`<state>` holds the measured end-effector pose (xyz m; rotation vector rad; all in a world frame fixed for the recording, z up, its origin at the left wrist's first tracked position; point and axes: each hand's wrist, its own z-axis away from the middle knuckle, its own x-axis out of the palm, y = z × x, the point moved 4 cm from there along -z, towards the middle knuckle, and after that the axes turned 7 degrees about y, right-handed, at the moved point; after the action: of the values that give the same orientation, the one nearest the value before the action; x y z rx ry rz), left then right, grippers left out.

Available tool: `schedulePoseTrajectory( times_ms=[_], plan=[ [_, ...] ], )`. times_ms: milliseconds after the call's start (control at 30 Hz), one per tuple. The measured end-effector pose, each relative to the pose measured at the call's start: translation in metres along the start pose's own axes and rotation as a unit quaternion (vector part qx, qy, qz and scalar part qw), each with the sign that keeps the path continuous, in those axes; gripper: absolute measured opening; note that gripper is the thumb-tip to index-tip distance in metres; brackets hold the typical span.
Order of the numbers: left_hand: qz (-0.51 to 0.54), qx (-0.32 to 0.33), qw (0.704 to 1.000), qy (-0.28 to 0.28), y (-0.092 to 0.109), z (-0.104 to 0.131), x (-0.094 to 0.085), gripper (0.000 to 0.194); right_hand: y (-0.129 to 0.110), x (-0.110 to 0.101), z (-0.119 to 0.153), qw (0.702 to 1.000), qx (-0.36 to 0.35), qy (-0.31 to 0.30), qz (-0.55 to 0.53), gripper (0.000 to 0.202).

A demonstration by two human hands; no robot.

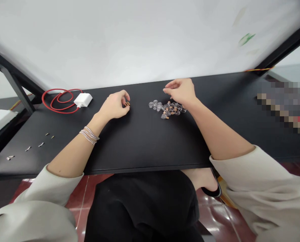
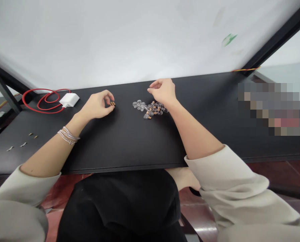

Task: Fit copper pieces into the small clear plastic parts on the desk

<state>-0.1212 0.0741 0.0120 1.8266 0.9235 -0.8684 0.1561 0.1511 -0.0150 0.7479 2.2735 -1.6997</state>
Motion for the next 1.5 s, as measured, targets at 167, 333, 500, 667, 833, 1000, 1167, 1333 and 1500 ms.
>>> schedulePoseTrajectory(
  times_ms=[167, 333, 500, 667, 833, 1000, 1167, 1333, 1500],
  plan=[
    [-0.007, -0.007, 1.0, 0.028, -0.004, -0.001, -0.007, 0.027, -0.003, 0.005, 0.001, 0.998, 0.026, -0.024, -0.054, 0.022],
    [-0.012, -0.019, 0.997, 0.072, -0.006, -0.001, -0.013, 0.03, -0.014, 0.006, 0.007, 0.995, 0.029, -0.052, -0.079, 0.024],
    [-0.006, -0.006, 0.997, 0.077, -0.005, -0.001, -0.01, 0.029, -0.025, 0.004, 0.014, 0.993, -0.016, -0.112, -0.043, 0.027],
    [-0.008, -0.006, 0.997, 0.076, -0.005, -0.002, -0.009, 0.029, -0.031, 0.007, 0.022, 0.978, -0.02, -0.206, -0.025, 0.026],
    [-0.006, -0.008, 0.997, 0.077, -0.004, -0.002, -0.009, 0.028, -0.029, 0.006, 0.021, 0.977, -0.023, -0.209, -0.02, 0.023],
    [0.001, -0.007, 0.997, 0.078, -0.005, -0.002, -0.009, 0.027, -0.022, 0.007, 0.016, 0.977, -0.028, -0.212, -0.019, 0.026],
    [0.004, 0.002, 0.997, 0.08, -0.006, -0.003, -0.009, 0.025, -0.018, 0.006, 0.013, 0.977, -0.039, -0.211, 0.001, 0.031],
    [-0.008, -0.005, 0.997, 0.076, -0.008, -0.003, -0.009, 0.025, -0.018, 0.006, 0.013, 0.976, -0.044, -0.213, 0.001, 0.028],
    [-0.016, 0.012, 0.997, 0.08, -0.009, -0.004, -0.008, 0.024, -0.021, 0.005, 0.014, 0.974, -0.046, -0.22, 0.003, 0.024]
  ],
)
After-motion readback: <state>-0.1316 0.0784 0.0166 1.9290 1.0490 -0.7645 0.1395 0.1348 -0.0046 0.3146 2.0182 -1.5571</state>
